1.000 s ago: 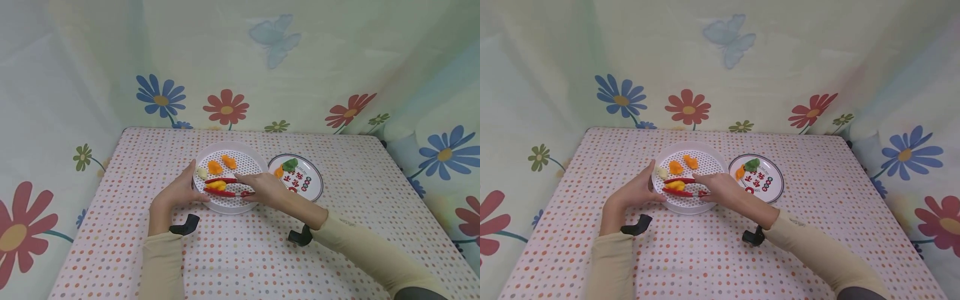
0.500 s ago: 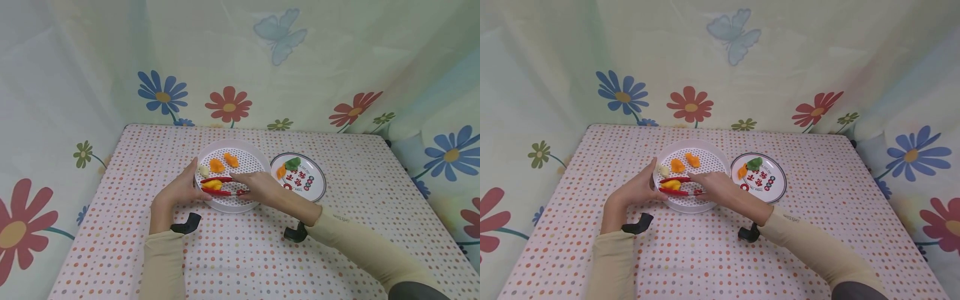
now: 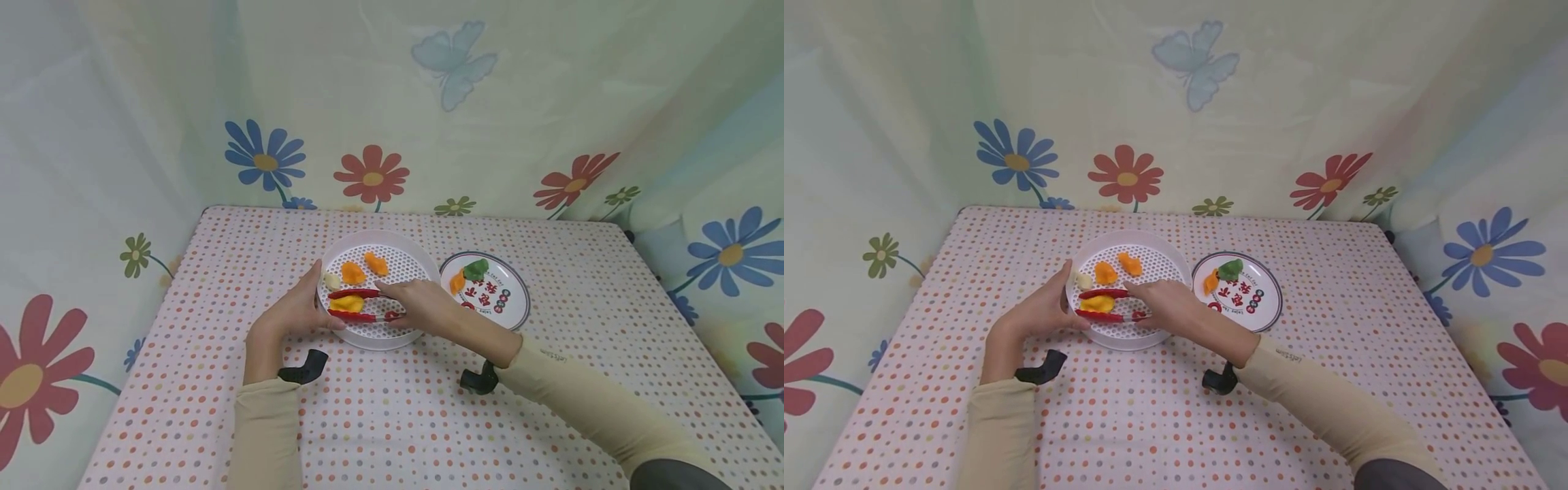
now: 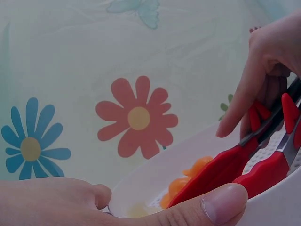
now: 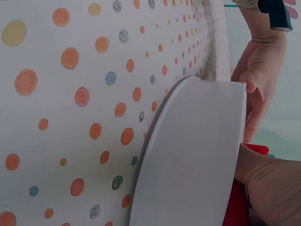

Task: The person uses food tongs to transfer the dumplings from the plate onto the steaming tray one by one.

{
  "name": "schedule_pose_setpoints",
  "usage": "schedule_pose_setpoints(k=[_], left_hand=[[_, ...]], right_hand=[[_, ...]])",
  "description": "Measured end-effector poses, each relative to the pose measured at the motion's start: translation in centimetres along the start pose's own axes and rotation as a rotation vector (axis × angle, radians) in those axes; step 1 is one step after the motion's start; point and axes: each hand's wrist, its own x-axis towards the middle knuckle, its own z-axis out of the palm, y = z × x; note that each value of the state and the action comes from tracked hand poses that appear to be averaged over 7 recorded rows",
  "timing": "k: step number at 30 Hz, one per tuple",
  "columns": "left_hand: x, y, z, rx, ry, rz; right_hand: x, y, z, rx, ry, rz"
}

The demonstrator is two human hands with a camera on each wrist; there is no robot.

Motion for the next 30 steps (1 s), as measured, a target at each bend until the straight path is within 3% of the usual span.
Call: schedule_pose_setpoints(k=[6, 10, 15, 19, 24, 30], left_hand=[[-0.1, 0.3, 0.0, -0.001, 0.013, 0.030], [-0.2, 0.3, 0.1, -0.003, -0.001, 0.014], [-0.4, -0.1, 0.2, -0.004, -0.003, -0.012], [-0.2, 0.2, 0.5, 0.023, -0.011, -0.044], [-0.4, 0.2, 0.6, 0.037, -0.013, -0.051], [-0.8, 0.2, 0.5, 0.048, -0.032, -0.043]], right_hand=[[-0.4, 0.1, -0.2, -0.014, 0.024, 0.007], [-1.2, 0.5, -0.5, 0.009, 0.054, 0.020], [-3.4, 1.9, -1.2, 0.038, 0.177, 0.054], [-7.1, 3.9, -2.0, 0.000, 0.315, 0.157], [-12.6, 6.6, -2.0, -0.024, 0.435, 0.369], [-17.7, 9.1, -0.5, 0.065, 0.410, 0.627]])
